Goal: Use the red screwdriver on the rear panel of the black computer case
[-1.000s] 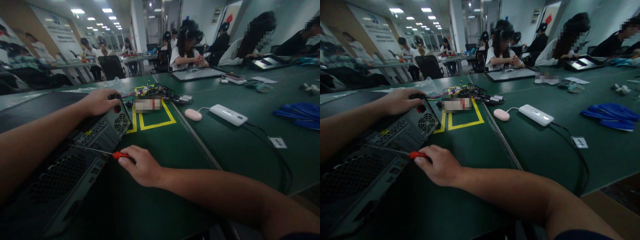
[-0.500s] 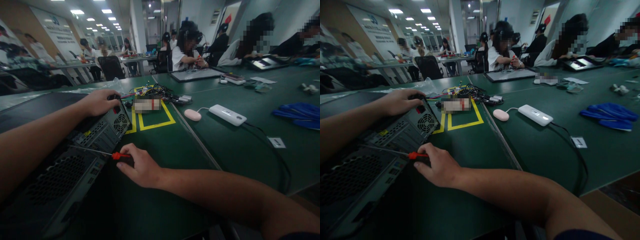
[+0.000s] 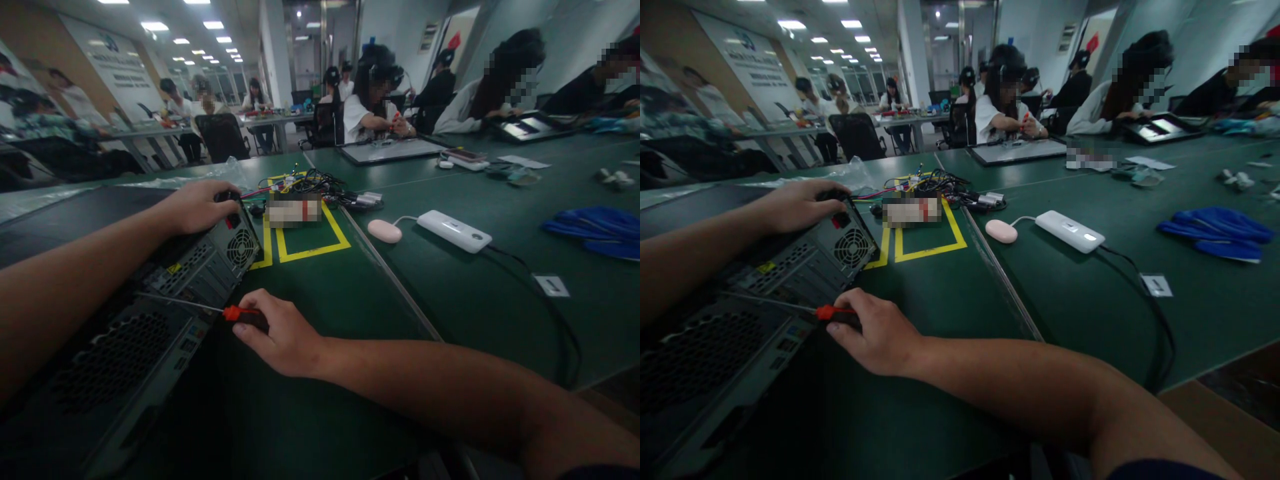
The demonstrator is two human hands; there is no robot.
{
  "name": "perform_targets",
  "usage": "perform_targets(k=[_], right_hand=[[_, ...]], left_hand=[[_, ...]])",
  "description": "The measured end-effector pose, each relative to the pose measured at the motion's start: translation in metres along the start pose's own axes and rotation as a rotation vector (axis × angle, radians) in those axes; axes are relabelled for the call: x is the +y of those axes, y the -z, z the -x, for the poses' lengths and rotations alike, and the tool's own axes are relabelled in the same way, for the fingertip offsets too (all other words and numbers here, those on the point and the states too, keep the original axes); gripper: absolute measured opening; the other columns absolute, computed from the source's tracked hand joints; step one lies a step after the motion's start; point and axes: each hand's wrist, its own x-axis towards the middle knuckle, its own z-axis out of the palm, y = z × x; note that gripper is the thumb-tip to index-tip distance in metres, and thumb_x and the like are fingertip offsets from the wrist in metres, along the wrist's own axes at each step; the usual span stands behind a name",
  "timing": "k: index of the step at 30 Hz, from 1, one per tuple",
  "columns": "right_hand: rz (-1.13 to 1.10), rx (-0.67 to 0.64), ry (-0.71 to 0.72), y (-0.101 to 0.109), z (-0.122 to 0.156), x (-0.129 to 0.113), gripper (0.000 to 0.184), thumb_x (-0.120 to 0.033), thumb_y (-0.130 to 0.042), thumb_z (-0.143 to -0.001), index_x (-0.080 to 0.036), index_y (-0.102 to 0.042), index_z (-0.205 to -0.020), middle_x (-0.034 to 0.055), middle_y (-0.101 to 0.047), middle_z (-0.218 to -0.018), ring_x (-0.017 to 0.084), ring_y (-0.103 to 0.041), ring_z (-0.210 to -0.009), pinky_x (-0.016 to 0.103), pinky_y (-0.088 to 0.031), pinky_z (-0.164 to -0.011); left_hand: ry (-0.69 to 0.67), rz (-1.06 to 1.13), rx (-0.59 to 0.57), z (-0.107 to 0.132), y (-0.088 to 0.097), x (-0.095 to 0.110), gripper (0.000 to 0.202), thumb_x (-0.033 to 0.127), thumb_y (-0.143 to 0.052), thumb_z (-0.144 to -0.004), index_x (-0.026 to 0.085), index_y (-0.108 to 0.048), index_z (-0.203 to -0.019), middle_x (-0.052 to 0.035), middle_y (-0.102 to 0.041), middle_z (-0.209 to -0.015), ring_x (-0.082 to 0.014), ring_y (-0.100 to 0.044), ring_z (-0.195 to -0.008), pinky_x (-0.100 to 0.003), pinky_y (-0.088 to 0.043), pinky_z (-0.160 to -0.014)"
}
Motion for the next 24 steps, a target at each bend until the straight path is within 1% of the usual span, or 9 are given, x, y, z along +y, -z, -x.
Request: perform_targets(k=[5, 10, 14, 20, 24], right_hand=[[0.015, -0.003, -0.001, 0.0008, -0.0003, -0.0004, 0.019, -0.034, -0.065, -0.102, -0.024, -0.055, -0.114, 0.0012, -0.067, -0.099, 0.019, -0.064, -0.085, 0.033, -0.052, -0.08], [0.001, 0.003, 0.017, 0.0014, -0.0005, -0.0016, 0.017, -0.033, -0.063, -0.102, -0.024, -0.055, -0.113, 0.0006, -0.066, -0.097, 0.018, -0.062, -0.082, 0.032, -0.051, -0.078], [0.008, -0.005, -0.001, 0.0017, -0.0004, -0.0027, 0.017, -0.033, -0.063, -0.102, -0.024, -0.055, -0.113, 0.0006, -0.066, -0.097, 0.018, -0.062, -0.082, 0.032, -0.051, -0.078], [-0.019, 0.008, 0.012, 0.0015, 0.0001, -0.0029, 0.016, -0.032, -0.064, -0.101, -0.023, -0.055, -0.112, 0.0, -0.064, -0.094, 0.017, -0.061, -0.08, 0.032, -0.05, -0.077], [-0.017, 0.006, 0.022, 0.0009, -0.0004, -0.002, 0.016, -0.034, -0.063, -0.102, -0.023, -0.056, -0.112, 0.001, -0.065, -0.097, 0.018, -0.061, -0.082, 0.032, -0.05, -0.078]], left_hand=[[-0.002, 0.005, 0.004, 0.0002, 0.0005, 0.0006, 0.066, 0.055, -0.044, -0.088, 0.019, -0.069, -0.138, -0.0152, -0.073, -0.137, -0.0348, -0.066, -0.126, -0.048, -0.05, -0.109], [0.005, -0.003, 0.008, 0.0004, 0.0005, 0.0013, 0.07, 0.055, -0.042, -0.088, 0.017, -0.067, -0.141, -0.0164, -0.07, -0.143, -0.0357, -0.064, -0.131, -0.049, -0.047, -0.113], [-0.01, 0.006, -0.001, 0.0004, 0.0012, 0.0016, 0.072, 0.055, -0.043, -0.087, 0.015, -0.067, -0.141, -0.0172, -0.071, -0.142, -0.0362, -0.064, -0.131, -0.049, -0.048, -0.112], [-0.014, 0.006, 0.0, 0.0, 0.0012, 0.001, 0.073, 0.055, -0.043, -0.087, 0.014, -0.067, -0.142, -0.0189, -0.07, -0.143, -0.0373, -0.065, -0.131, -0.049, -0.047, -0.112], [-0.012, 0.023, 0.013, -0.0002, -0.0003, -0.0006, 0.07, 0.056, -0.044, -0.087, 0.017, -0.069, -0.14, -0.017, -0.071, -0.142, -0.0362, -0.065, -0.129, -0.049, -0.048, -0.111]])
